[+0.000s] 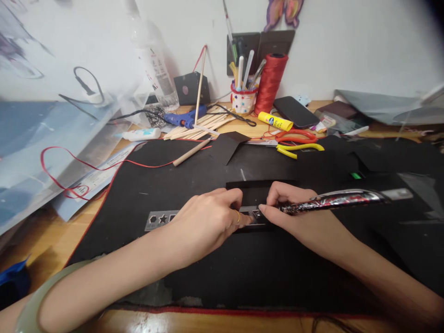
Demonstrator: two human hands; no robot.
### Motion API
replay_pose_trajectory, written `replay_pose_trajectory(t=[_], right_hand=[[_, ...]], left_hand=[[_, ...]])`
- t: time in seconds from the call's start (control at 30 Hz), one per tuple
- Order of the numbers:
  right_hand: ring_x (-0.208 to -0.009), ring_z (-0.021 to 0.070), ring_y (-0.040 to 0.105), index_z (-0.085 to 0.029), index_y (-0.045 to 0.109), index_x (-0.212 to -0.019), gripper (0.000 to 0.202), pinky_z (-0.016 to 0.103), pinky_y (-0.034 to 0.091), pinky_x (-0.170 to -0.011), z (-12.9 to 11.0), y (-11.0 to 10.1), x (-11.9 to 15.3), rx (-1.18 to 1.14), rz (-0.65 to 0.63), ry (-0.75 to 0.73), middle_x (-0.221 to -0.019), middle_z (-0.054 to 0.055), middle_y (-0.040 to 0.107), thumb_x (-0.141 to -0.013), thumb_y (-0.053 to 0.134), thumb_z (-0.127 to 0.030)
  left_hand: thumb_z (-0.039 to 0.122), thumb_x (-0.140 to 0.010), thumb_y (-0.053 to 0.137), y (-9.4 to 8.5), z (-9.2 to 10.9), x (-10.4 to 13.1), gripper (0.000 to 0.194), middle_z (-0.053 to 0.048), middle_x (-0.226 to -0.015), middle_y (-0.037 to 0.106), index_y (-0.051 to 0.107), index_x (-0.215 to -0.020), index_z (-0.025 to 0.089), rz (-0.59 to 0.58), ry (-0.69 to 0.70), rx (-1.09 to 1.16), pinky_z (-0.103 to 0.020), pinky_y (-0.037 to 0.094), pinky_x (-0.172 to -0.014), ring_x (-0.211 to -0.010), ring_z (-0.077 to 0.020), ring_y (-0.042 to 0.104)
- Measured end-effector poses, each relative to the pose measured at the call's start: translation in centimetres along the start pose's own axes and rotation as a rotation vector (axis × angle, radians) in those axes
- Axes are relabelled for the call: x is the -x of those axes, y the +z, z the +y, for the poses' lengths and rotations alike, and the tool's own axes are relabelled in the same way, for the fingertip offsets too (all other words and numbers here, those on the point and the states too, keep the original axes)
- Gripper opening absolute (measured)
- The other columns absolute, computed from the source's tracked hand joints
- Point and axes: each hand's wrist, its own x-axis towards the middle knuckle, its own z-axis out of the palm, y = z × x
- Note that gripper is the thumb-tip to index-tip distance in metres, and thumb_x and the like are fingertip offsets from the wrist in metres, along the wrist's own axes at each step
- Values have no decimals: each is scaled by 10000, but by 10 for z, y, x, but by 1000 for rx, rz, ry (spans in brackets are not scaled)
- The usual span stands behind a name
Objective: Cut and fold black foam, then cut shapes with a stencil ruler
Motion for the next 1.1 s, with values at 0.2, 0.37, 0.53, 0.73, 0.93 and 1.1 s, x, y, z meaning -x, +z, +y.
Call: replay_pose_trajectory(t=[0.2, 0.37, 0.53, 0.73, 0.93, 1.1], right_hand=[[-502, 74, 371, -195, 410, -581, 196, 208, 257, -453, 1, -2, -3, -27, -44, 11, -524, -73, 417, -743, 521, -194], [-492, 74, 358, -194, 410, -570, 196, 216, 246, -450, -2, -5, -17, 10, -110, -16, -508, -77, 414, -726, 529, -208], [-494, 71, 372, -192, 383, -558, 209, 210, 266, -466, -9, -7, -28, 56, -207, -107, -499, -79, 387, -722, 513, -194], [-475, 66, 341, -195, 380, -575, 189, 202, 245, -445, -7, -6, -26, 113, -138, -138, -492, -82, 369, -720, 497, -169], [-462, 58, 330, -197, 375, -588, 186, 193, 238, -441, -2, -5, -24, 177, -95, -205, -493, -87, 376, -718, 506, -177], [-461, 66, 320, -199, 371, -596, 183, 200, 224, -436, -4, -4, -24, 198, -84, -208, -494, -80, 367, -723, 502, -179]], left_hand=[[237, -901, 405, 0, -1, 1, 244, 4, -814, 486, 637, -949, 298, -6, 0, -12, -212, 323, -540, -655, -108, 449], [241, -903, 401, -1, 0, 0, 237, 6, -824, 480, 626, -950, 300, -22, 4, -29, -204, 326, -538, -658, -106, 446], [271, -913, 386, -4, 2, 0, 244, 5, -828, 489, 629, -924, 282, -43, 10, -62, -205, 329, -535, -682, -115, 459], [241, -903, 415, -6, 3, -1, 228, -2, -845, 484, 617, -987, 306, -89, 14, -93, -204, 339, -541, -685, -117, 462], [270, -906, 417, -3, 1, -2, 222, 1, -824, 477, 626, -839, 241, -52, 17, -68, -203, 332, -541, -672, -107, 450], [265, -909, 411, -3, 0, -2, 215, -2, -838, 480, 620, -861, 239, -56, 35, -58, -207, 335, -553, -690, -109, 453]])
